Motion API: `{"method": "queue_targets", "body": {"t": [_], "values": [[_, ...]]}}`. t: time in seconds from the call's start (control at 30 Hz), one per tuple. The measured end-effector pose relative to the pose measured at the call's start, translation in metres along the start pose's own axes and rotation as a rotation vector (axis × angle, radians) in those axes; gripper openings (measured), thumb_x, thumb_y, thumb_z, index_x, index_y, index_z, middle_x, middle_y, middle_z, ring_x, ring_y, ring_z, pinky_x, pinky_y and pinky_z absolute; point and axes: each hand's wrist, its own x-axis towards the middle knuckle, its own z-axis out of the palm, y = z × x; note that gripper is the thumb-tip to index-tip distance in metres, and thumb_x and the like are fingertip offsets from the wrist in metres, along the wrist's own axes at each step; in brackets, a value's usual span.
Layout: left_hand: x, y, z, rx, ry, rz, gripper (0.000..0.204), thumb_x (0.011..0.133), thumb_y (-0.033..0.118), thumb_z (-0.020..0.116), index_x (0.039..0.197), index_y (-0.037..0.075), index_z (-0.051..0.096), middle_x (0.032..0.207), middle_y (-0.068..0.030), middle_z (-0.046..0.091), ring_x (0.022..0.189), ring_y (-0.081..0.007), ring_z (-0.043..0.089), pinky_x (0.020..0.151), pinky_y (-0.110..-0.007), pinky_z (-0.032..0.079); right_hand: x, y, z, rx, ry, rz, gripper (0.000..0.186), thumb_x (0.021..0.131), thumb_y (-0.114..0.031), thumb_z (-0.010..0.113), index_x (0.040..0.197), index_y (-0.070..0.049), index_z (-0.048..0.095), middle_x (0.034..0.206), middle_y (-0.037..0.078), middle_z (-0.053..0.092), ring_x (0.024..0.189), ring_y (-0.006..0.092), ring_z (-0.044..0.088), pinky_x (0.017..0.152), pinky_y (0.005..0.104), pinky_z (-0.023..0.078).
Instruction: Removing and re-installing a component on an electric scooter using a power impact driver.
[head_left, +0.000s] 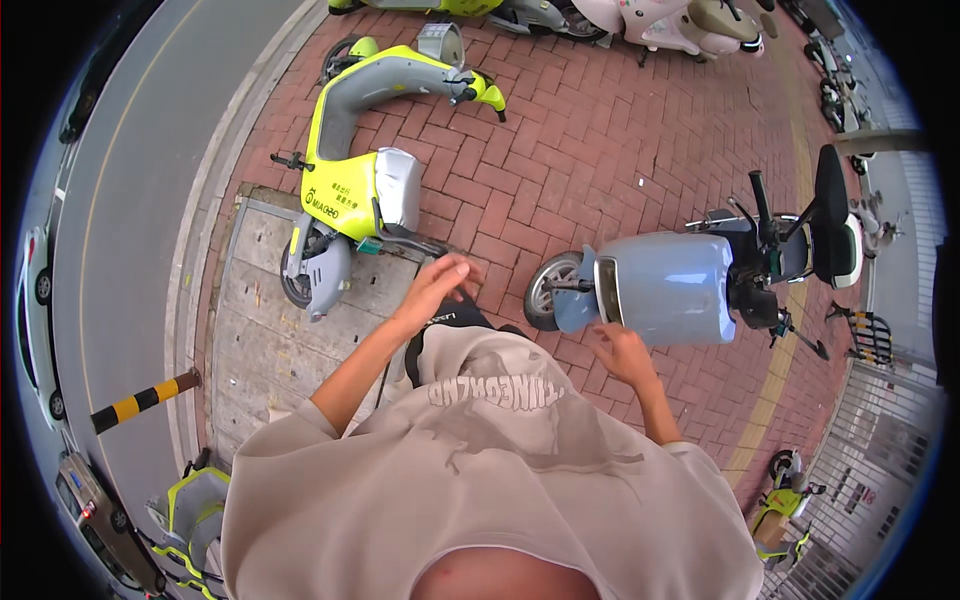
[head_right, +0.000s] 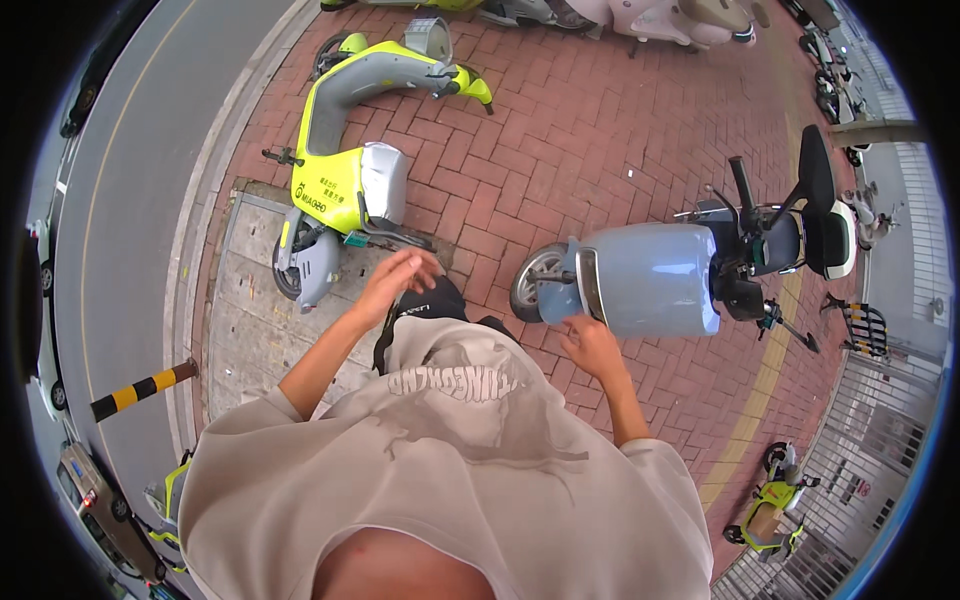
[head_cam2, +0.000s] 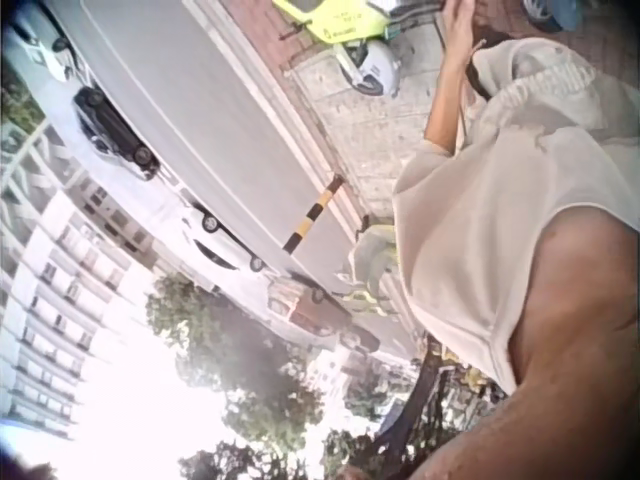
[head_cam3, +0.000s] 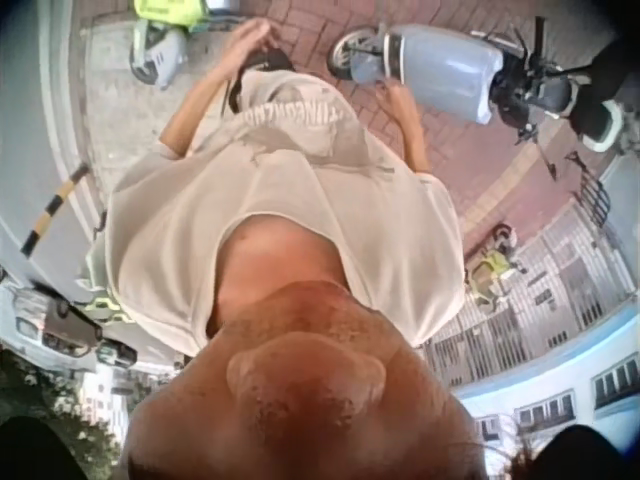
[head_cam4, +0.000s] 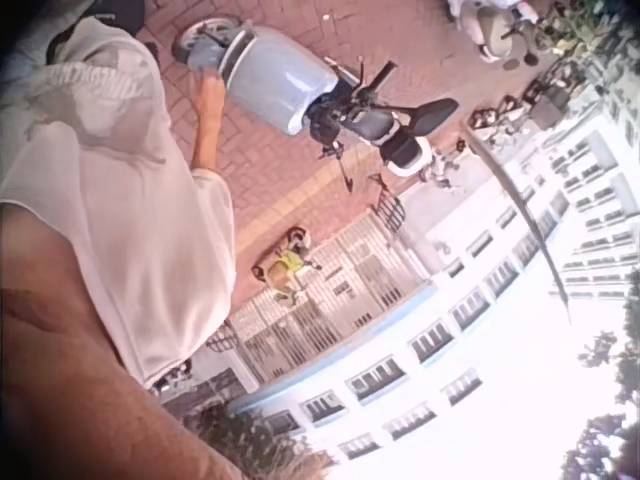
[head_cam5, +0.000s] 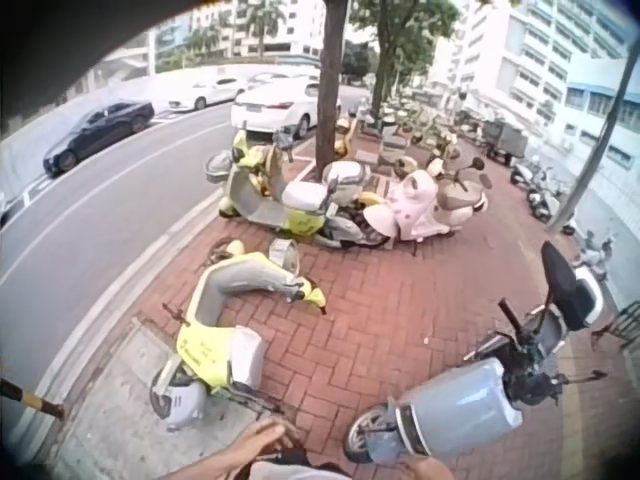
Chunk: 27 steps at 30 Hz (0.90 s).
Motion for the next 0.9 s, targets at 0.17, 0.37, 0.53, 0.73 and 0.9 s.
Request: {"method": "queue_targets", "body": {"t": [0.17, 0.37, 0.53, 0.73, 0.9], "values": [[0.024, 0.077, -0.040, 1.090, -0.306, 0.013, 0.023, 0.082, 0.027, 0.070, 0.078, 0.005, 0.064, 0.077, -0.0075, 0.066, 0.069, -0.0241, 0.064, 0.062, -0.038, 0.051, -0.006, -0.061, -0.076, 0.353, -0.284, 0.256, 0.017, 0.074, -0.015, 0.073, 0.079, 0.000, 0.066, 0.072, 0.012, 0.066, 0.066, 0.0248, 0.065, 0.061, 0.0340, 0.052], [0.115, 0.121, -0.038, 1.139, -0.557, -0.158, 0.017, 0.078, 0.024, 0.068, 0.081, 0.008, 0.066, 0.082, -0.0077, 0.067, 0.079, -0.0285, 0.066, 0.068, -0.041, 0.051, 0.093, -0.057, -0.131, 0.328, -0.202, 0.108, 0.014, 0.075, -0.013, 0.068, 0.081, -0.002, 0.064, 0.074, 0.011, 0.064, 0.065, 0.0264, 0.064, 0.057, 0.0354, 0.050], [0.213, 0.132, -0.025, 1.305, -0.632, -0.031, 0.020, 0.077, 0.023, 0.065, 0.086, 0.006, 0.065, 0.086, -0.0105, 0.066, 0.085, -0.0324, 0.065, 0.072, -0.043, 0.051, 0.177, 0.026, -0.147, -0.069, -0.192, -0.236, 0.013, 0.076, -0.015, 0.064, 0.081, -0.004, 0.060, 0.075, 0.009, 0.062, 0.068, 0.0298, 0.064, 0.058, 0.0409, 0.050], [0.297, 0.166, -0.004, 1.222, -0.818, 0.053, 0.022, 0.080, 0.021, 0.060, 0.090, 0.002, 0.064, 0.090, -0.0159, 0.066, 0.089, -0.0363, 0.064, 0.076, -0.045, 0.051, 0.262, 0.057, -0.210, 0.139, -0.252, -0.331, 0.012, 0.074, -0.013, 0.064, 0.079, -0.003, 0.061, 0.077, 0.012, 0.064, 0.064, 0.0304, 0.062, 0.056, 0.0388, 0.049], [0.323, 0.213, -0.039, 1.045, -0.911, -0.086, 0.020, 0.078, 0.018, 0.063, 0.089, 0.001, 0.064, 0.088, -0.0188, 0.064, 0.086, -0.0385, 0.064, 0.070, -0.046, 0.049, 0.390, 0.068, -0.269, 0.281, -0.444, -0.435, 0.011, 0.077, -0.012, 0.064, 0.082, -0.002, 0.064, 0.078, 0.010, 0.066, 0.061, 0.0263, 0.061, 0.054, 0.0352, 0.048]]}}
